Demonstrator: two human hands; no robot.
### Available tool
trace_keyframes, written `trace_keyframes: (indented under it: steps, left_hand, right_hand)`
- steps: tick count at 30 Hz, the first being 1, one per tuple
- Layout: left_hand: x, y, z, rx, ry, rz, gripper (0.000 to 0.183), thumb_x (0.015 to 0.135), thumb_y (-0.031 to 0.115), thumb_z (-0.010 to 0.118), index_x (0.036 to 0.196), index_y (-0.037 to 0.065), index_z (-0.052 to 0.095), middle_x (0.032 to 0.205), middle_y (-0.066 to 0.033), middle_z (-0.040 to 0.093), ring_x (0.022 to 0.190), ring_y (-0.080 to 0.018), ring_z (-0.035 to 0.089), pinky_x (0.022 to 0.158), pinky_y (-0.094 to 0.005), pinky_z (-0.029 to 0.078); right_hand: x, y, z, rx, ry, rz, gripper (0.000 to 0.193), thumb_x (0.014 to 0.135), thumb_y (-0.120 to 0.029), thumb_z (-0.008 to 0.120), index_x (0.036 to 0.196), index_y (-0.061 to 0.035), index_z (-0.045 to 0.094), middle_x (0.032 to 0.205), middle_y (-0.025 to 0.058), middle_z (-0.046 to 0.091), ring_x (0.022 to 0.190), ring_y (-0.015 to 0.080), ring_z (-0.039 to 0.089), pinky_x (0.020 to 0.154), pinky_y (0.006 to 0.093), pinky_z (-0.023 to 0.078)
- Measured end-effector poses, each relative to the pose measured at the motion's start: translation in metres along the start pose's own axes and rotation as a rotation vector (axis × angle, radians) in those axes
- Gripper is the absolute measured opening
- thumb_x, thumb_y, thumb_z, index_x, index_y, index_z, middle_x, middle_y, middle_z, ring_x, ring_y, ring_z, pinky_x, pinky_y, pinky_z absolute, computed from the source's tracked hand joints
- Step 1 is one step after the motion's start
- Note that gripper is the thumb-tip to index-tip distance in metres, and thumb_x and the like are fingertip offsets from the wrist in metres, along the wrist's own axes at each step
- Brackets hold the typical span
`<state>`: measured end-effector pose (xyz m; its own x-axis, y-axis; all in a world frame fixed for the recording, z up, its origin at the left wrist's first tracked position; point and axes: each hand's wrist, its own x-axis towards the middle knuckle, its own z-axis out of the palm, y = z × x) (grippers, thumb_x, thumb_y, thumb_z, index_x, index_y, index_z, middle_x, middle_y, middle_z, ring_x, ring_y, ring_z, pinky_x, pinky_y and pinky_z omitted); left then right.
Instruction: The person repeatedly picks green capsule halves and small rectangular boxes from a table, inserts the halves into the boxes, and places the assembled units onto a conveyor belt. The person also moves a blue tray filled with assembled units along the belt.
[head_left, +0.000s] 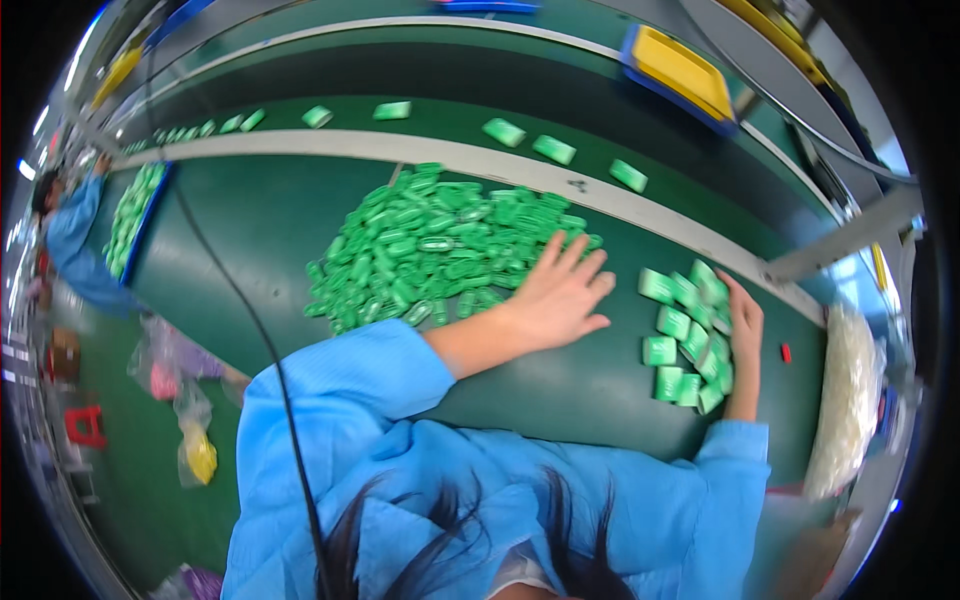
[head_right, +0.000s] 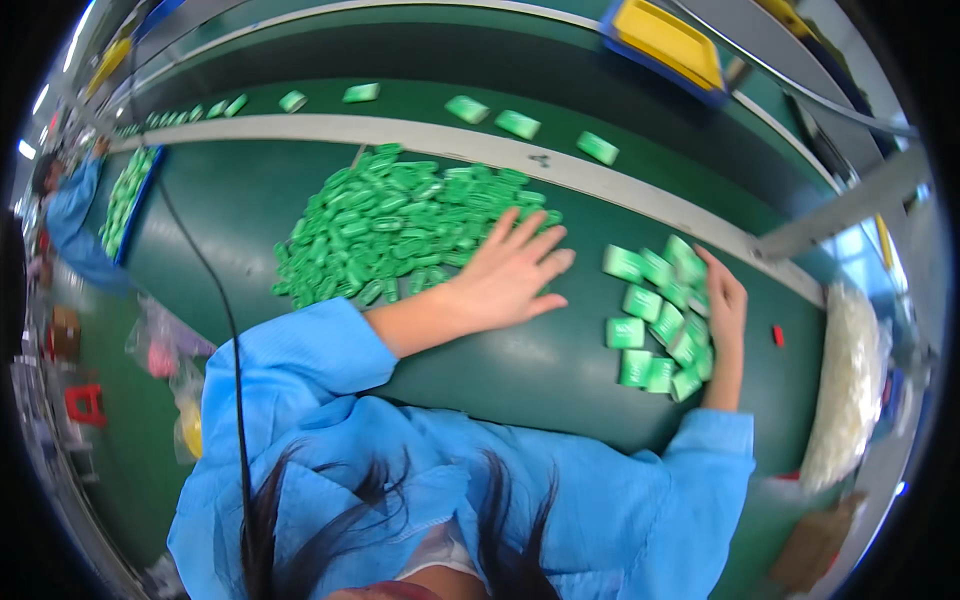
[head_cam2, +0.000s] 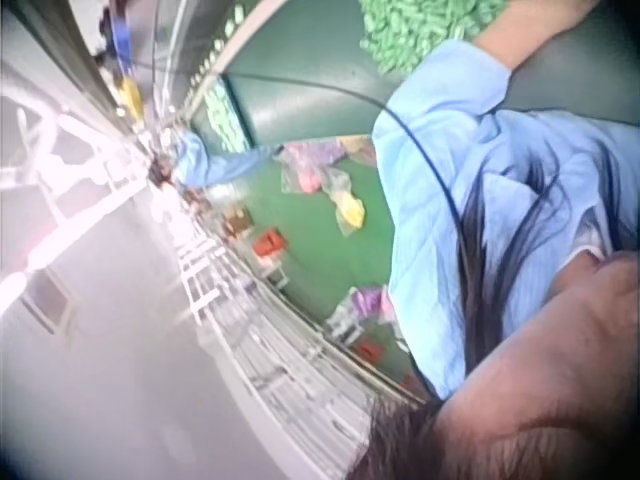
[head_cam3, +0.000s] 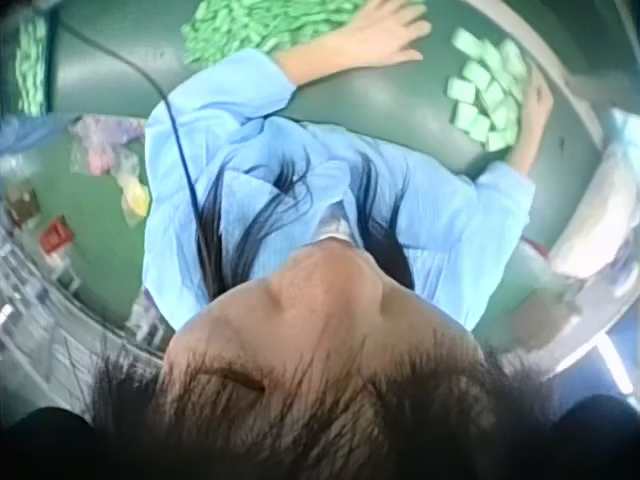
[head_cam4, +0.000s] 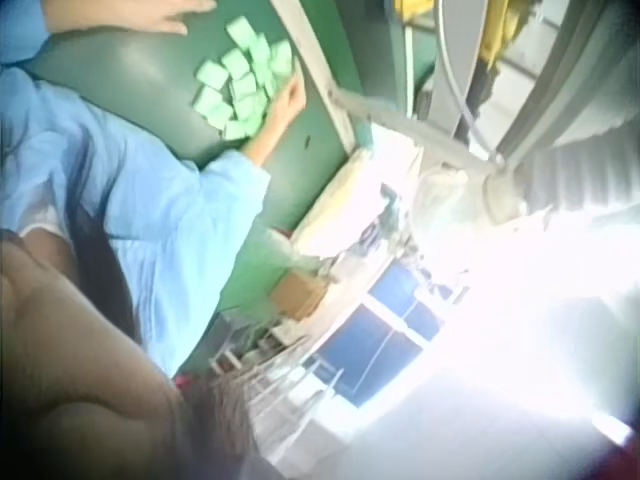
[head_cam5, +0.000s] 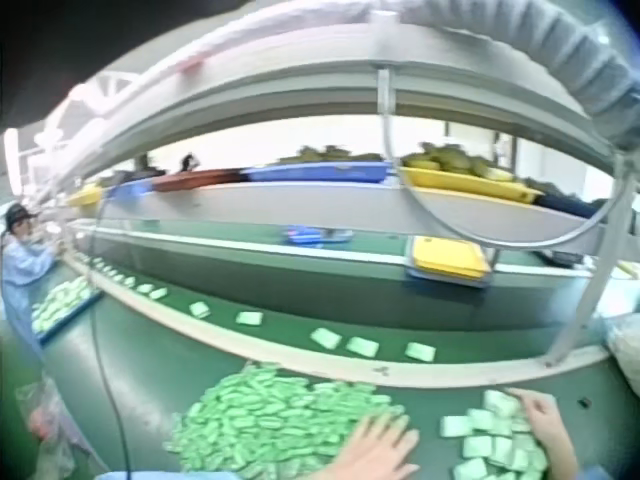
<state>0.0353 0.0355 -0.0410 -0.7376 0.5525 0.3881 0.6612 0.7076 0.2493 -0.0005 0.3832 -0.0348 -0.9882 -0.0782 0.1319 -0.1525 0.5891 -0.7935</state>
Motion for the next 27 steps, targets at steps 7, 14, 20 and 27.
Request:
trace_keyframes:
  steps: [7,14,20,27]
  left_hand:
    - [0.013,-0.003,-0.035,-0.148,0.037,-0.065,0.025,0.077,0.018,0.065,0.100,0.007,0.062,0.101,-0.0122,0.058,0.104,-0.0305,0.051,0.090,-0.0434,0.041]
    - [0.068,-0.025,-0.030,-0.008,-0.055,-0.247,0.016,0.069,0.011,0.070,0.084,0.005,0.069,0.086,-0.0128,0.059,0.092,-0.0297,0.054,0.080,-0.0388,0.047]
    - [0.071,-0.033,-0.019,-0.050,-0.093,-0.301,0.022,0.070,0.013,0.068,0.091,0.004,0.067,0.084,-0.0129,0.059,0.079,-0.0292,0.058,0.077,-0.0371,0.049]
    - [0.065,-0.027,-0.039,-0.637,0.017,-0.538,0.027,0.082,0.012,0.063,0.109,0.005,0.062,0.090,-0.0071,0.062,0.074,-0.0141,0.063,0.067,-0.0252,0.051]
  right_hand:
    - [0.037,-0.029,0.032,0.249,-0.168,-0.180,0.031,0.090,-0.021,0.055,0.113,-0.0005,0.061,0.109,0.0086,0.063,0.100,0.0176,0.058,0.090,0.0284,0.042]
    - [0.040,-0.018,0.023,0.311,0.087,0.135,0.027,0.089,-0.015,0.057,0.110,-0.0003,0.061,0.098,0.0085,0.066,0.088,0.0132,0.060,0.077,0.0268,0.048]
    - [0.019,-0.143,0.063,-0.362,-0.227,-0.513,0.025,0.069,-0.002,0.064,0.094,-0.0025,0.062,0.089,0.0075,0.064,0.085,0.0221,0.058,0.073,0.0300,0.048]
    - [0.020,-0.139,0.111,-0.567,-0.382,-0.518,0.039,0.062,0.002,0.062,0.101,-0.0029,0.058,0.091,0.0104,0.058,0.089,0.0297,0.054,0.077,0.0377,0.047]
